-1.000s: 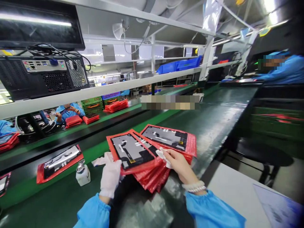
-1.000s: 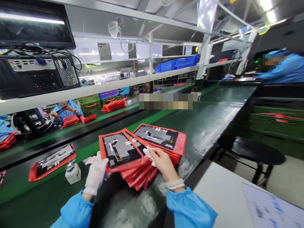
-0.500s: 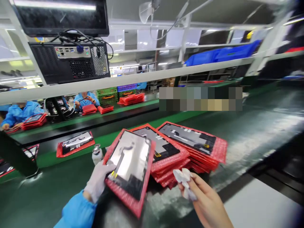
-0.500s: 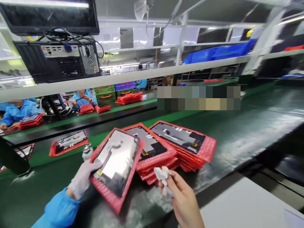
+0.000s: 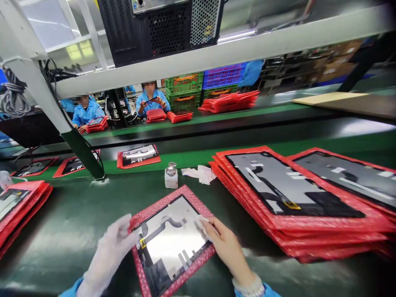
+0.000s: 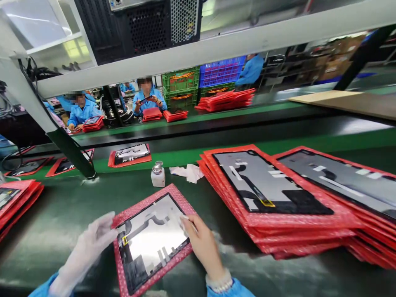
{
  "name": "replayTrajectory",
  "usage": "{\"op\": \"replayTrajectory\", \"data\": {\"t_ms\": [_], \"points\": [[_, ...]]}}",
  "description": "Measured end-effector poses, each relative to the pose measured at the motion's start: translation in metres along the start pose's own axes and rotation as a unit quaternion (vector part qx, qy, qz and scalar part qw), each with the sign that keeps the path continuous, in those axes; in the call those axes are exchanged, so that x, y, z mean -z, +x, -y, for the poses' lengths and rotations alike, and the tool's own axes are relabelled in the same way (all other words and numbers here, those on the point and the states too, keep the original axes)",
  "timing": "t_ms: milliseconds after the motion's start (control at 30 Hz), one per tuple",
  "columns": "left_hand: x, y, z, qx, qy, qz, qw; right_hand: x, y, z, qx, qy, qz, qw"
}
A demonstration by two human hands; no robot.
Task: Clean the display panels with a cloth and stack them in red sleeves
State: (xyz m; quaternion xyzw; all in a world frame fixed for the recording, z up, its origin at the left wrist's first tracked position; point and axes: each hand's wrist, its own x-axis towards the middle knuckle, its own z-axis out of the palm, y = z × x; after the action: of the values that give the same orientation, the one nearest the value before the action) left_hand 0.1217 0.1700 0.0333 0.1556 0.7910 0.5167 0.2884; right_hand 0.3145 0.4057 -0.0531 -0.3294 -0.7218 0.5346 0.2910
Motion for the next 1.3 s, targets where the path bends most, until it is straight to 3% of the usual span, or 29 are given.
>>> {"op": "replayTrajectory", "data": {"t_ms": [67,133,200,300,367,433,567,700,833,1000,1067,1167,1233,1300], "points": [[-0.001,-0.021,0.009,0.089,-0.118,0.099,0.984,0.001,0.001,-0.004,0.007,-0.046,-0.003,0.999],[-0.006,-0.030,0.021,0.176,-0.246,0.186,0.935,0.002,0.000,-0.005,0.013,-0.073,-0.009,0.997],[-0.012,-0.028,0.033,0.209,-0.307,0.185,0.910,0.002,0.000,-0.005,0.014,-0.093,-0.016,0.995],[-0.021,-0.016,0.037,0.168,-0.320,0.141,0.922,0.004,0.001,-0.004,0.004,-0.093,-0.015,0.996],[-0.029,-0.013,0.026,0.110,-0.263,0.102,0.953,0.006,0.002,-0.003,-0.002,-0.074,-0.007,0.997],[-0.039,-0.015,0.012,0.069,-0.243,0.089,0.963,0.004,-0.001,0.000,0.010,-0.063,0.002,0.998],[-0.064,-0.024,0.004,0.086,-0.390,0.190,0.897,-0.021,-0.019,0.012,0.154,-0.124,0.039,0.979],[-0.078,-0.026,0.024,0.096,-0.394,0.182,0.896,-0.048,-0.028,0.020,0.271,-0.246,0.060,0.929],[-0.074,-0.025,0.031,0.066,-0.356,0.179,0.915,-0.053,-0.024,0.023,0.284,-0.339,0.049,0.895],[-0.065,-0.025,0.026,0.028,-0.331,0.190,0.924,-0.045,-0.017,0.027,0.271,-0.322,0.153,0.894],[-0.067,-0.025,0.028,0.027,-0.347,0.189,0.918,-0.035,0.003,0.027,0.241,-0.314,0.147,0.907],[-0.072,-0.023,0.037,0.035,-0.384,0.196,0.902,-0.025,0.040,0.024,0.187,-0.329,0.085,0.922],[-0.075,-0.021,0.044,0.047,-0.403,0.197,0.893,-0.029,0.057,0.023,0.173,-0.345,0.064,0.920],[-0.075,-0.019,0.048,0.054,-0.401,0.180,0.897,-0.041,0.063,0.025,0.189,-0.353,0.095,0.911]]}}
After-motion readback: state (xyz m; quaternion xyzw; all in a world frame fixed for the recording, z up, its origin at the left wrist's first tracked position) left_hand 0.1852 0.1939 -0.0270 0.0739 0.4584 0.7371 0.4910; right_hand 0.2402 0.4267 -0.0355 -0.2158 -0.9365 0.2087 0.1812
